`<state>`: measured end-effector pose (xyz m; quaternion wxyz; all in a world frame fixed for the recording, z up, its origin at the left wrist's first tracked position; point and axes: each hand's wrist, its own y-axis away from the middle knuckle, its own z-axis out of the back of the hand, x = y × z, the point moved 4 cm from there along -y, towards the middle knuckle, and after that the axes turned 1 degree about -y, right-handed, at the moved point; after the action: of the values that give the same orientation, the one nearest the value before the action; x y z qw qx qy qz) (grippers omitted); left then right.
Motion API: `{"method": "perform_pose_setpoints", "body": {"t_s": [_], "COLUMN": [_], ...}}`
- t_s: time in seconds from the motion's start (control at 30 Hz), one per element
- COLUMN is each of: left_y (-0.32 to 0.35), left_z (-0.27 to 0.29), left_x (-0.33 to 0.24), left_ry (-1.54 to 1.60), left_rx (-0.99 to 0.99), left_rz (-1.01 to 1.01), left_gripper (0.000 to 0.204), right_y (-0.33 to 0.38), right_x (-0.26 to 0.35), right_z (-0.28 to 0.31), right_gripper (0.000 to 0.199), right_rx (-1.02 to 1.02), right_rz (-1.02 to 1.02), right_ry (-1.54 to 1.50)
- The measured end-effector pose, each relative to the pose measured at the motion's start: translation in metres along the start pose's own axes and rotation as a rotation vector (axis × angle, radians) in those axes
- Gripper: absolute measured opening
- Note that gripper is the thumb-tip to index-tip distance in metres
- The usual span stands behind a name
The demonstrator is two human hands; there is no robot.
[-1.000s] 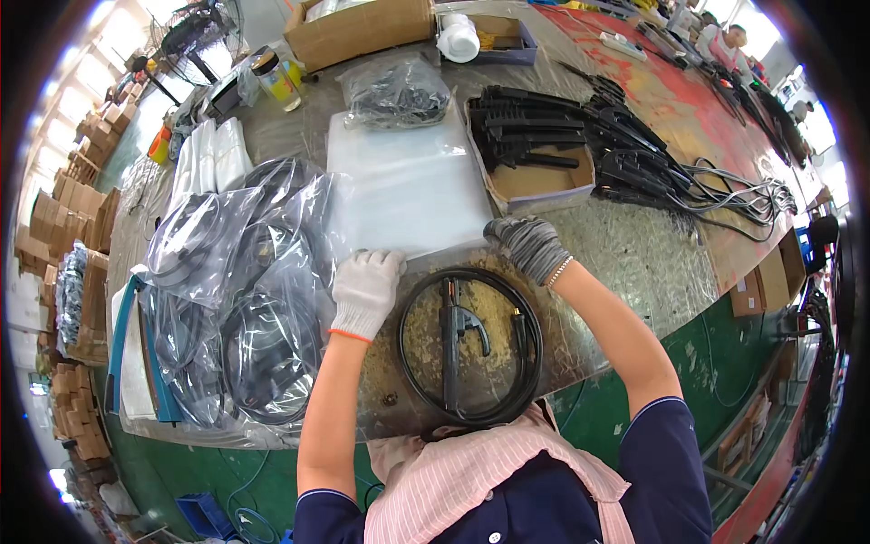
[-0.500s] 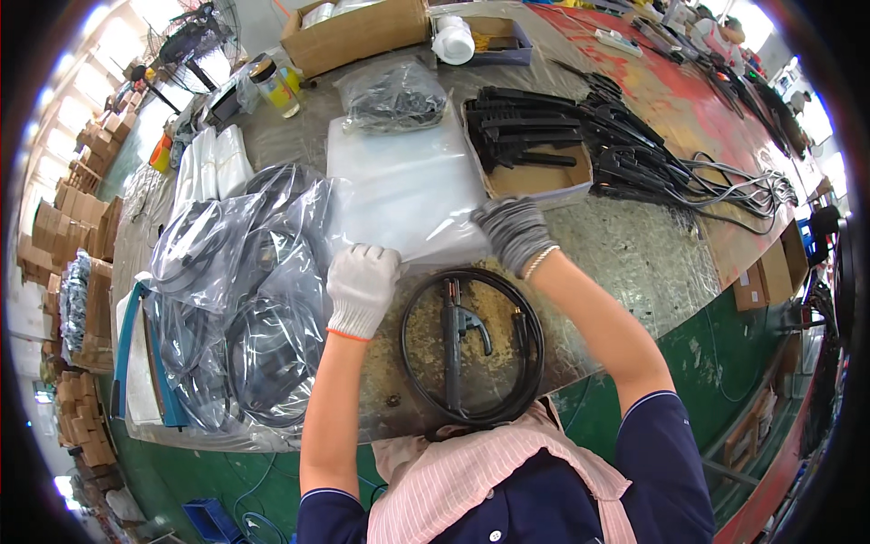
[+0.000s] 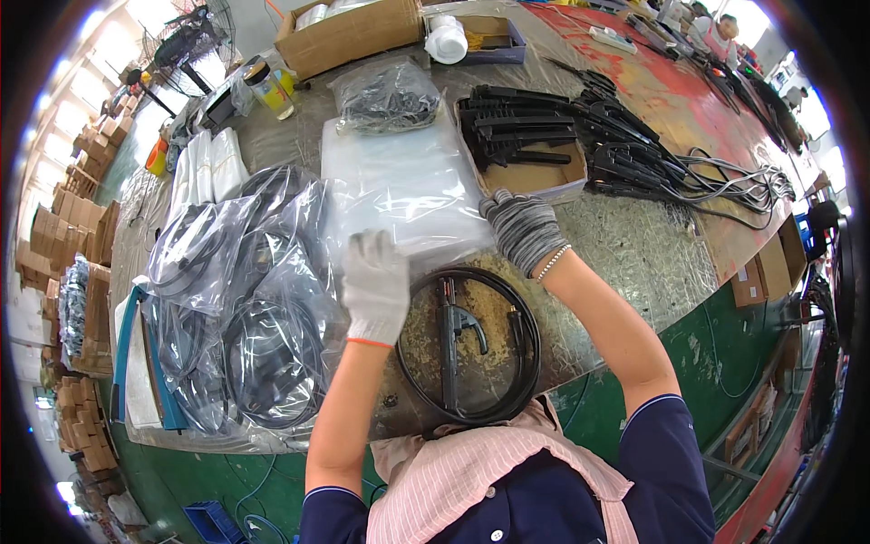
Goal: The person packs welding cables with electrode holders and chipping hammer brushes into plastic bags by hand and places the packaged sets onto a stack.
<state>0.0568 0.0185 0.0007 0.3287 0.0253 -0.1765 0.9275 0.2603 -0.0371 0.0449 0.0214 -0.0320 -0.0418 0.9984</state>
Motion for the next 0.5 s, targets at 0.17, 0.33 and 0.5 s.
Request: {"method": "perform_pose_setpoints", "body": {"t_s": [0.17,0.33,0.5], "left_y": [0.013,0.013,0.038], "left_z": [-0.010,-0.015,0.001], "left_x": [0.044,0.024,0.032], "left_ry": [-0.050,-0.185,-0.139], "left_rx": [0.264,0.539,0.432], "left_rz": [0.269,0.129,0.060], "left_gripper": [0.050,0.048,0.058], "right_y": [0.012,0.015,0.029], "right_x": [-0.012,-0.034,-0.003], "right_z": [-0.023,-0.088,-0.064], "right_gripper": [0.022,0.027,0.046], "right_rx": [-0.065,-0.112,0.296], "right_rz": [0.010,-0.066,-0.037], "right_ry": [-0.139,-0.146,-0.021]}}
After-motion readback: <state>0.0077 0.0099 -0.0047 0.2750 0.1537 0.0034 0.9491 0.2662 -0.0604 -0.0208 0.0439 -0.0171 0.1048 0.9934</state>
